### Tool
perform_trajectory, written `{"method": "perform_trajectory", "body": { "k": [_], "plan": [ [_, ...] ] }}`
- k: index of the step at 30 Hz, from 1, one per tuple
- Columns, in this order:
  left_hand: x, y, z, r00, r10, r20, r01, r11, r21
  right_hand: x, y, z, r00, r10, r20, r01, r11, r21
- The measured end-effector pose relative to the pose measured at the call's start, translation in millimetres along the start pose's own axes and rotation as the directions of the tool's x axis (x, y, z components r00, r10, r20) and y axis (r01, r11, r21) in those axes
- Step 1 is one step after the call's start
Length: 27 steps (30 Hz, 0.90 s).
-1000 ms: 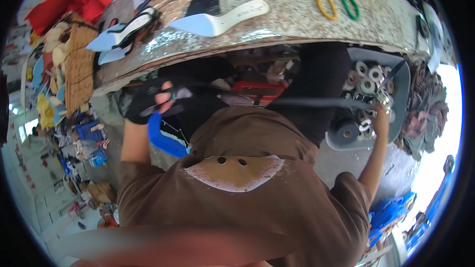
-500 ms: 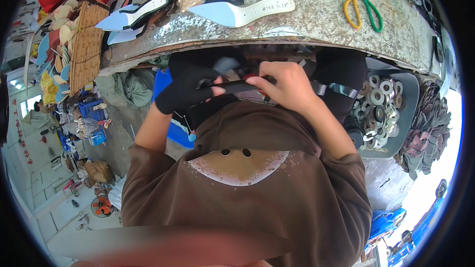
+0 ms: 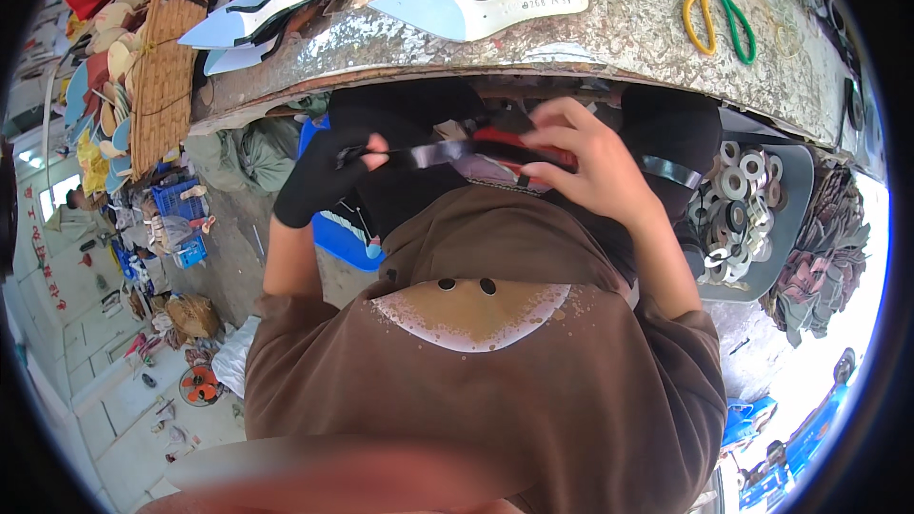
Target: The recorder is applying heels to shoe soles and trimming excess material using scissors.
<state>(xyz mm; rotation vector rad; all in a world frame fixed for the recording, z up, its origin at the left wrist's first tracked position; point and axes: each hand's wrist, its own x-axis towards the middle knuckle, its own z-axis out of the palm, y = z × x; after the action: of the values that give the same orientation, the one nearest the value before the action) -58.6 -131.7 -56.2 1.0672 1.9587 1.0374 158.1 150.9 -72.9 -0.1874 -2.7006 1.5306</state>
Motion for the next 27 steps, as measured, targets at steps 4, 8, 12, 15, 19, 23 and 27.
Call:
{"method": "perform_trajectory", "body": {
  "k": [4,8,12,15,19,23,27],
  "plan": [
    [60,55,56,0.934,0.338,0.118,-0.358,0.87,0.338,29,-28,30,0.983,-0.114,-0.144,0.144,0.964,0.221],
    [137,65,44,0.858,0.495,-0.137,-0.37,0.781,0.503,45,-6,40,0.957,0.244,-0.156,-0.116,0.817,0.565],
    [187,36,19,0.806,0.574,-0.143,-0.114,0.388,0.914,41,8,32,0.954,0.295,-0.054,-0.17,0.68,0.713],
    [177,16,21,0.93,0.298,-0.214,0.047,0.482,0.875,41,9,28,0.961,0.266,-0.074,-0.082,0.532,0.843],
    [149,37,26,0.823,0.456,-0.34,-0.065,0.669,0.74,44,-10,-8,0.98,0.159,0.121,-0.193,0.599,0.778],
    [149,35,44,0.723,0.583,-0.37,-0.11,0.626,0.772,75,-31,-28,0.986,0.069,-0.149,0.015,0.866,0.5],
    [152,26,53,0.764,0.522,-0.379,-0.123,0.695,0.708,132,-21,-60,0.959,-0.129,-0.252,0.142,0.989,0.037]
  ]
}}
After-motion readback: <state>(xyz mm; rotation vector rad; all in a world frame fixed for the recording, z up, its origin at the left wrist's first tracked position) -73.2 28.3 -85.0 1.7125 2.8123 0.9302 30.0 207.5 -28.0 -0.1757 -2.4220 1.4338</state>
